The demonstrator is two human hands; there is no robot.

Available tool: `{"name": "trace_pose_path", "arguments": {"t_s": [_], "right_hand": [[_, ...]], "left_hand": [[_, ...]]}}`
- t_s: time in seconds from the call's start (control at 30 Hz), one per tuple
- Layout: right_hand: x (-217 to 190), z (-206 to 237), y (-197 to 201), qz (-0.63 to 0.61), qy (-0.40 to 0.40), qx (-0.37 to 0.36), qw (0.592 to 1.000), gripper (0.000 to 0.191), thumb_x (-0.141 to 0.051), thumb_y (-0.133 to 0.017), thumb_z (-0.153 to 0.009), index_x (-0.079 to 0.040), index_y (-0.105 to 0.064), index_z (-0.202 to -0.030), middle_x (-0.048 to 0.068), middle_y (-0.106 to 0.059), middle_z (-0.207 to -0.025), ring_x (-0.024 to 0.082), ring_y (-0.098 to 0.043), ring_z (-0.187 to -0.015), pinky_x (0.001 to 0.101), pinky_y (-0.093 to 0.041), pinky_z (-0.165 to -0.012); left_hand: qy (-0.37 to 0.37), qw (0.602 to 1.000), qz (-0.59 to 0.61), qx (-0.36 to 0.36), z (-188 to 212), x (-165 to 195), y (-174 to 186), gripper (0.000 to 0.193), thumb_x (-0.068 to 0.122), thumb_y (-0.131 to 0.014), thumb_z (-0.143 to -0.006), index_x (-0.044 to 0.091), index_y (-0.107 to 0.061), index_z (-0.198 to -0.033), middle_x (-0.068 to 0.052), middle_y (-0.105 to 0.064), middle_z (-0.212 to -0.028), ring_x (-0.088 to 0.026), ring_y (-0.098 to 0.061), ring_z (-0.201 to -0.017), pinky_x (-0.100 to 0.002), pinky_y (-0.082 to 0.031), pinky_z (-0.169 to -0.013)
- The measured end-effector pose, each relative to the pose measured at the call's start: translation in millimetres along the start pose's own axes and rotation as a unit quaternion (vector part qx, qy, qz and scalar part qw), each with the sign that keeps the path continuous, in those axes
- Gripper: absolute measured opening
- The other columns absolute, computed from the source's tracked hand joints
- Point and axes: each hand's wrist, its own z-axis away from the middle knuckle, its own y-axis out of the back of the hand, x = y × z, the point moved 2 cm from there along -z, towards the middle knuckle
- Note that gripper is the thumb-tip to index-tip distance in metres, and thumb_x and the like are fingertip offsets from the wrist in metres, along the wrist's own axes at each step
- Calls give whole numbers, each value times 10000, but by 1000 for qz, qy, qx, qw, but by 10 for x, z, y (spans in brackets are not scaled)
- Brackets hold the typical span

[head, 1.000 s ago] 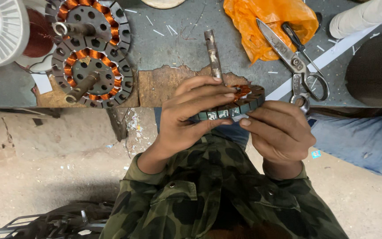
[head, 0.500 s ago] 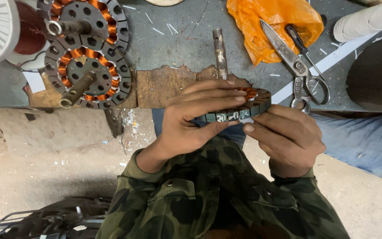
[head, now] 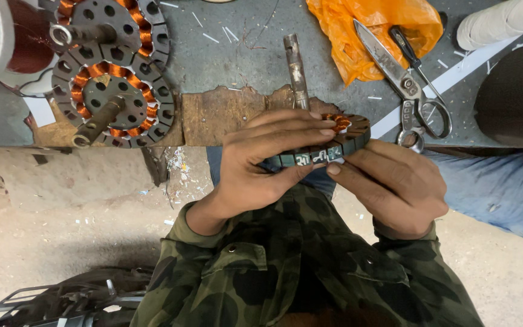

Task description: The person cuts strips of white insulating material with scissors and places them into slots on a motor rotor. They use a screwdriver to press the strips into place. The person repeats this process for multiple slots on the rotor.

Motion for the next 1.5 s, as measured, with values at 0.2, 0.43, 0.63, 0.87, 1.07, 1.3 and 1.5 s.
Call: {"name": "trace_pose_path", "arguments": {"t_s": [0.2,0.43,0.63,0.87,1.07,1.3,1.5], "right_hand": [[-68,28,36,35,0,-24,999,277,-9,-864,-743,-27,-785,-1008,128,-704,-1012,297,-701,-964,372,-589,-796],[-111,81,49,84,35,-64,994,312,53,-831,-806,-1,-777,-1109,160,-701,-1085,342,-697,-1027,402,-600,-905],[-110,18,42,129,106,-38,985,295,31,-829,-807,30,-792,-1100,153,-701,-1049,321,-702,-966,371,-607,-885],[-102,-116,196,59,74,-45,994,315,-15,-797,-760,37,-766,-1069,181,-707,-1028,343,-723,-930,391,-611,-832],[-67,-135,201,51,79,-40,995,363,-46,-770,-732,39,-747,-1084,177,-699,-1031,336,-712,-918,397,-606,-786],[-193,-134,253,77,34,-37,996,394,-78,-736,-687,16,-753,-1070,158,-694,-1038,318,-691,-961,398,-600,-792],[-173,-193,253,109,66,-26,991,403,-80,-729,-675,34,-745,-1062,170,-697,-1043,324,-694,-951,395,-603,-811]], "left_hand": [[5,1000,-23,-2,1,57,-5,375,24,-831,-873,65,-742,-1234,-79,-750,-1271,-243,-696,-1258,-361,-544,-1125],[6,999,-42,-25,2,97,15,401,42,-819,-879,44,-717,-1267,-93,-728,-1314,-267,-679,-1285,-368,-522,-1132],[6,999,-46,-17,32,95,-2,387,50,-824,-885,40,-718,-1257,-92,-734,-1301,-267,-682,-1278,-373,-527,-1130],[-2,999,-53,-4,2,131,-64,393,48,-829,-860,17,-718,-1236,-101,-736,-1280,-291,-691,-1290,-421,-524,-1161],[19,997,-71,9,-24,171,-93,365,39,-845,-837,29,-736,-1186,-95,-756,-1227,-283,-708,-1264,-401,-535,-1131],[39,996,-76,23,-37,232,-131,414,-1,-816,-800,28,-730,-1204,-105,-748,-1237,-288,-683,-1276,-387,-514,-1121],[24,995,-90,19,-86,230,-120,430,0,-825,-766,35,-737,-1185,-99,-755,-1210,-275,-695,-1237,-389,-522,-1095]]}}
